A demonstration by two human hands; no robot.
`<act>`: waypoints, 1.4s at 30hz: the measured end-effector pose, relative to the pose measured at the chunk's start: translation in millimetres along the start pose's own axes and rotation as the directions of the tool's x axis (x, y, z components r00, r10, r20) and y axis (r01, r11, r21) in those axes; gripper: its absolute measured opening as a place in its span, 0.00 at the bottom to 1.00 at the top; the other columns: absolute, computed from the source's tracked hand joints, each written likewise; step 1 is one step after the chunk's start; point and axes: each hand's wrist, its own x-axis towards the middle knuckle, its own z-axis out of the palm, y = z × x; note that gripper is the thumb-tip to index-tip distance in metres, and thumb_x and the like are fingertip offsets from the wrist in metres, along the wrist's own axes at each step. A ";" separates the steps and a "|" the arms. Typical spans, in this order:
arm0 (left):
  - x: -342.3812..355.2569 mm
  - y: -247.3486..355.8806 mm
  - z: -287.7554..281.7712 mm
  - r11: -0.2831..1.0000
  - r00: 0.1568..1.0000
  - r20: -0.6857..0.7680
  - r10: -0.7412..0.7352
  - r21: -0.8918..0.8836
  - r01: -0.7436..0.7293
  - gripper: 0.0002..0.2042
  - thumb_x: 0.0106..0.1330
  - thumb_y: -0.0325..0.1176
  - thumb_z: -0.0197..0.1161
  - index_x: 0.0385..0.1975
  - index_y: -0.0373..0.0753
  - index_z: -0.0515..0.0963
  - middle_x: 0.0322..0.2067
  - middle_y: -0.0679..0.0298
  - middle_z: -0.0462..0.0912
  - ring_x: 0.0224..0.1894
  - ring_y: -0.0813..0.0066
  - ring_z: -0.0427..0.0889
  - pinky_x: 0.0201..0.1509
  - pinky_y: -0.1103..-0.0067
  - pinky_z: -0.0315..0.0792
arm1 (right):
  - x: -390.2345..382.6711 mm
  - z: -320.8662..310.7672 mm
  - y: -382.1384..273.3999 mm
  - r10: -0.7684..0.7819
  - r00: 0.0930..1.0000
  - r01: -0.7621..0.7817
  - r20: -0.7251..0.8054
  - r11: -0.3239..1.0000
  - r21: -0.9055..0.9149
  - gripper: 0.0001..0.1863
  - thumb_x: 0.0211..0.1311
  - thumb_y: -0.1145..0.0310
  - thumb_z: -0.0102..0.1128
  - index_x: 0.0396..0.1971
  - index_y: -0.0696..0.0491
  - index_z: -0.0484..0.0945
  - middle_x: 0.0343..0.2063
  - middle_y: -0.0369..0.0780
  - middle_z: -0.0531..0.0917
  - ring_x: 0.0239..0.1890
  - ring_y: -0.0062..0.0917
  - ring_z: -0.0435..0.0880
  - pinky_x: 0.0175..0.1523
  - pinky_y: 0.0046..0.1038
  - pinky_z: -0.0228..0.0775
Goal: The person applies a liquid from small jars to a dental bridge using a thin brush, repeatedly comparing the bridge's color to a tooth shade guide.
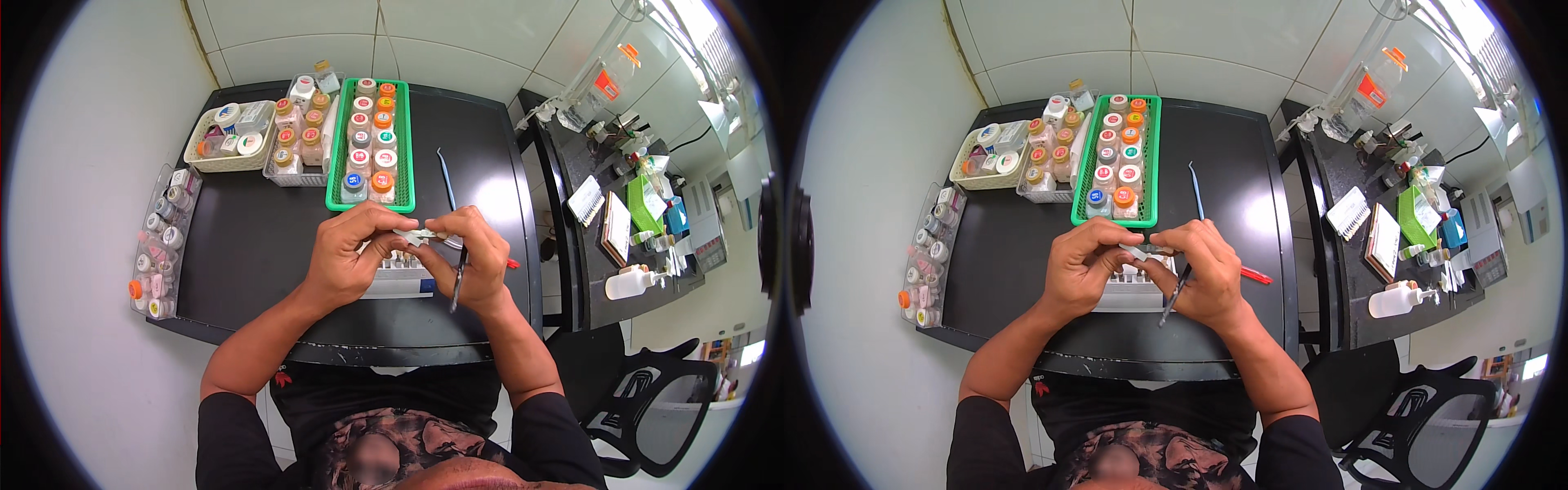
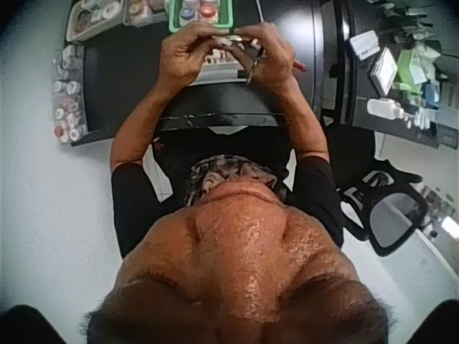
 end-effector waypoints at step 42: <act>0.9 -2.3 -0.9 0.992 0.997 -0.032 0.063 0.110 -0.060 0.08 0.69 0.19 0.71 0.45 0.32 0.87 0.33 0.62 0.84 0.28 0.81 0.83 0.32 0.80 0.76 | -2.5 -1.1 2.0 0.127 0.991 -0.127 0.033 0.992 0.002 0.14 0.50 0.78 0.86 0.32 0.56 0.86 0.29 0.39 0.89 0.30 0.30 0.86 0.36 0.31 0.76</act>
